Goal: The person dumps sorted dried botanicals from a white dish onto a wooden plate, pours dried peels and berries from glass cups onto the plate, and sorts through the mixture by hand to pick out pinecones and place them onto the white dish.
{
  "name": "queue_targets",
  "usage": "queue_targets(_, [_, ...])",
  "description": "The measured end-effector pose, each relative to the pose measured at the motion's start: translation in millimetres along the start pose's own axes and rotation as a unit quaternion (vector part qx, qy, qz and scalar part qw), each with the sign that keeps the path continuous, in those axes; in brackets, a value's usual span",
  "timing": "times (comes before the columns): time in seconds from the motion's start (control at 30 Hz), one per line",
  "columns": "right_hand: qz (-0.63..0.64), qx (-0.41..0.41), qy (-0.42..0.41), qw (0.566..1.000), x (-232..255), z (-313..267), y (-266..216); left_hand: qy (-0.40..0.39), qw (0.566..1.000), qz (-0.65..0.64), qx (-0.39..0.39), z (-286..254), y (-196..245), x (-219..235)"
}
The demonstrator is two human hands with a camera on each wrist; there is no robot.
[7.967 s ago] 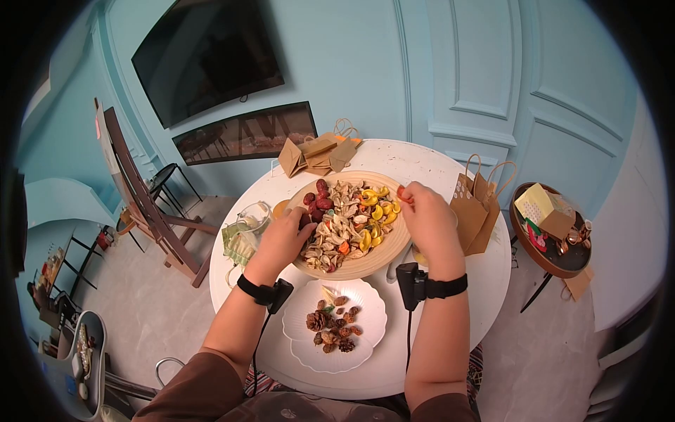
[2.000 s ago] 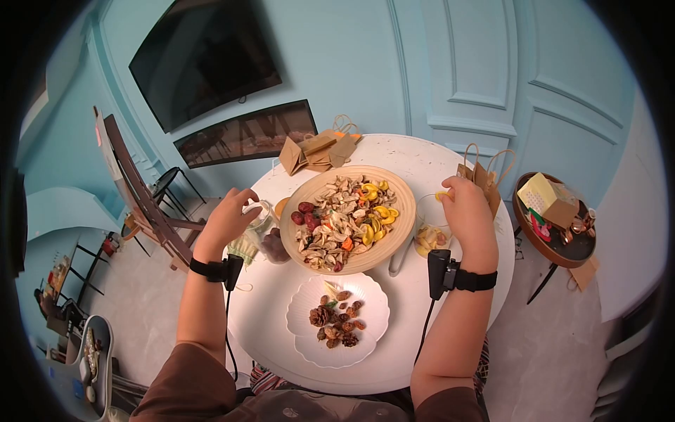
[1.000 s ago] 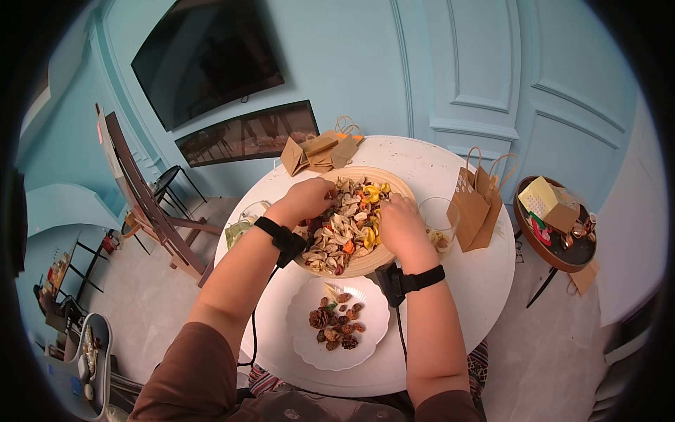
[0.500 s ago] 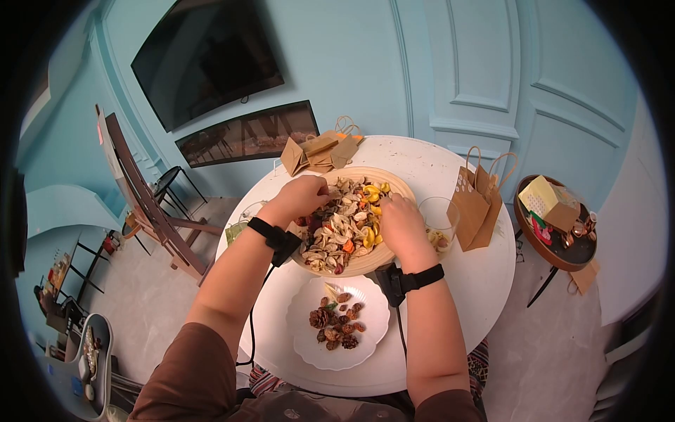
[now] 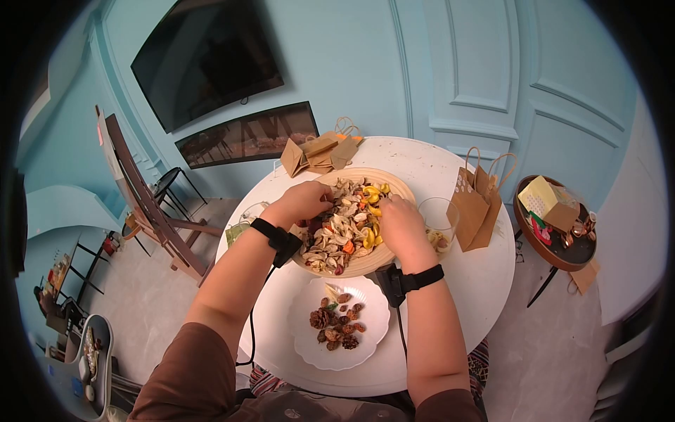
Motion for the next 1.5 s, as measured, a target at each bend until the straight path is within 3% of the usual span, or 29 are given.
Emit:
queue_targets(0.1, [-0.002,-0.002,-0.002,1.000,-1.3,-0.6,0.3,0.021,0.998,0.039,-0.038,1.7,0.7,-0.6])
queue_targets(0.33, [-0.017,0.001,0.000,1.000,1.4,-0.7,-2.3,0.033,0.997,0.045,-0.044,1.7,0.3,0.3])
queue_targets(0.53, [-0.007,0.003,0.015,1.000,5.5,0.8,-0.9,0.093,0.992,0.055,-0.065,-1.0,-0.5,12.1])
queue_targets(0.83, [0.061,-0.023,0.033,0.997,23.8,2.5,1.7,0.169,0.975,-0.109,-0.098,-49.1,13.2,45.9])
queue_targets(0.9, [0.070,-0.013,0.054,0.996,26.4,2.1,3.2,0.050,0.945,-0.321,-0.044,-71.6,18.1,32.9])
queue_targets(0.97, [0.075,-0.014,0.050,0.996,24.6,2.6,4.3,0.014,0.932,-0.357,-0.065,-90.4,20.9,19.2])
queue_targets(1.03, [0.080,-0.014,0.046,0.996,24.0,3.1,4.8,-0.071,0.870,-0.482,-0.075,-110.4,28.6,3.5])
queue_targets(1.13, [0.094,-0.016,0.036,0.995,26.0,4.0,5.2,-0.128,0.853,-0.503,-0.055,-132.1,36.8,-5.6])
queue_targets(1.4, [0.136,-0.125,0.044,0.982,68.9,0.4,22.1,-0.107,0.864,-0.482,-0.097,-130.4,45.1,-23.5])
queue_targets(1.5, [0.144,-0.148,0.057,0.977,84.9,-4.3,41.4,-0.088,0.887,-0.442,-0.102,-123.3,43.1,-26.1])
Point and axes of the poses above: each hand's wrist, its own z-axis towards the middle knuckle, its own x-axis out of the back of the hand, y = z × x, the point moved 6 cm from there along z, towards the middle knuckle, and after that the axes turned 6 degrees about y, right-handed, at the moved point
